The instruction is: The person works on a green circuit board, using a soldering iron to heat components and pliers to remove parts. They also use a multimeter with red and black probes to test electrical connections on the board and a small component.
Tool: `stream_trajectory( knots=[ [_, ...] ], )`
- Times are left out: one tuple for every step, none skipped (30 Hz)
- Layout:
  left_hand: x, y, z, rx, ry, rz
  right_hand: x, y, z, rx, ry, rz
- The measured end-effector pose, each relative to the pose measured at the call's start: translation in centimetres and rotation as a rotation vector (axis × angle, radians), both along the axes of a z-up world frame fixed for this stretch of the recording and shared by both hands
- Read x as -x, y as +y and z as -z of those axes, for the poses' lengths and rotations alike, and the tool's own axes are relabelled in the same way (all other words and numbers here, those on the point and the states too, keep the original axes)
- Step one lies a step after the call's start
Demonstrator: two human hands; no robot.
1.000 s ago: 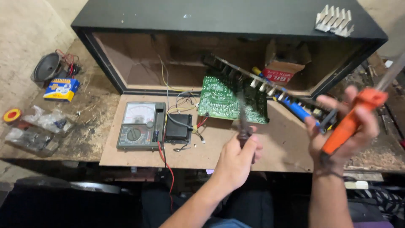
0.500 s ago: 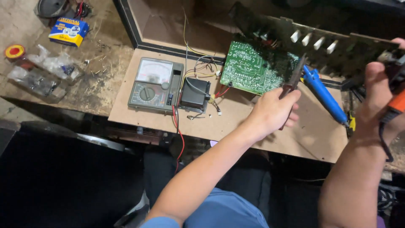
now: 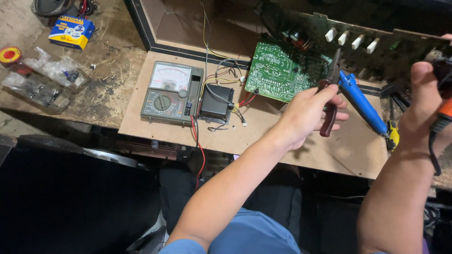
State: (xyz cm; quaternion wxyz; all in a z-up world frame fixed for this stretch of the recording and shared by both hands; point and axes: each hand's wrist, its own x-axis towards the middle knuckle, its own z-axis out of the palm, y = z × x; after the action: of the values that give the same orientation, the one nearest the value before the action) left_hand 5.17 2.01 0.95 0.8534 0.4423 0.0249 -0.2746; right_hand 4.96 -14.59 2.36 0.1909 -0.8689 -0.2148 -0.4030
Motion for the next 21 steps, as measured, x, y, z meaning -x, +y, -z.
stream_trajectory(
  knots=[
    [0.1,0.0,-0.1,0.019,0.0,-0.001,-0.3,-0.4,0.3,-0.046,0.05,0.027],
    [0.0,0.0,0.0,0.018,-0.003,-0.001,-0.1,-0.1,0.3,-0.047,0.047,0.027],
    [0.1,0.0,0.2,0.041,-0.012,0.0,0.1,0.2,0.3,-0.099,0.035,-0.048],
    [0.1,-0.1,0.3,0.065,-0.02,0.0,0.3,0.5,0.3,-0.153,0.024,-0.124],
    [0.1,-0.1,0.4,0.064,-0.021,0.0,0.3,0.7,0.4,-0.154,0.024,-0.125],
    [0.1,-0.1,0.5,0.078,-0.031,-0.001,0.3,0.9,0.5,-0.218,0.039,-0.152],
    [0.1,-0.1,0.5,0.094,-0.042,-0.001,0.4,1.0,0.5,-0.282,0.054,-0.18],
    [0.1,-0.1,0.5,0.093,-0.043,-0.001,0.7,1.2,0.5,-0.283,0.052,-0.179],
    [0.2,-0.1,0.4,0.095,-0.027,-0.011,1.0,1.4,0.5,-0.253,0.038,-0.157],
    [0.2,-0.1,0.4,0.096,-0.012,-0.022,1.3,1.5,0.5,-0.223,0.024,-0.134],
    [0.3,-0.2,0.6,0.095,-0.014,-0.02,1.1,1.3,1.1,-0.224,0.022,-0.133],
    [0.4,-0.3,0.8,0.103,-0.013,-0.026,1.0,1.1,1.7,-0.365,0.044,-0.165],
    [0.5,-0.3,1.1,0.111,-0.01,-0.034,0.8,1.0,2.3,-0.507,0.071,-0.199],
    [0.6,-0.4,1.5,0.108,-0.01,-0.034,1.2,1.5,2.3,-0.509,0.071,-0.199],
    [0.8,-0.5,1.8,0.133,0.0,-0.05,1.7,2.0,2.3,-0.495,0.004,-0.265],
    [0.9,-0.6,2.2,0.158,0.01,-0.065,2.1,2.4,2.3,-0.48,-0.064,-0.33],
    [1.1,-0.6,2.6,0.155,0.008,-0.065,2.5,2.9,2.3,-0.483,-0.066,-0.33],
    [1.3,-0.6,2.9,0.153,0.004,-0.071,2.9,3.4,2.3,-0.41,-0.128,-0.356],
    [1.5,-0.6,3.3,0.151,0.001,-0.076,3.2,3.8,2.4,-0.336,-0.188,-0.381],
    [1.9,-0.4,3.5,0.147,0.0,-0.075,3.4,4.0,2.9,-0.339,-0.19,-0.38],
    [2.3,-0.2,3.7,0.164,0.002,-0.073,3.6,4.2,3.4,-0.345,-0.21,-0.377]
  ],
)
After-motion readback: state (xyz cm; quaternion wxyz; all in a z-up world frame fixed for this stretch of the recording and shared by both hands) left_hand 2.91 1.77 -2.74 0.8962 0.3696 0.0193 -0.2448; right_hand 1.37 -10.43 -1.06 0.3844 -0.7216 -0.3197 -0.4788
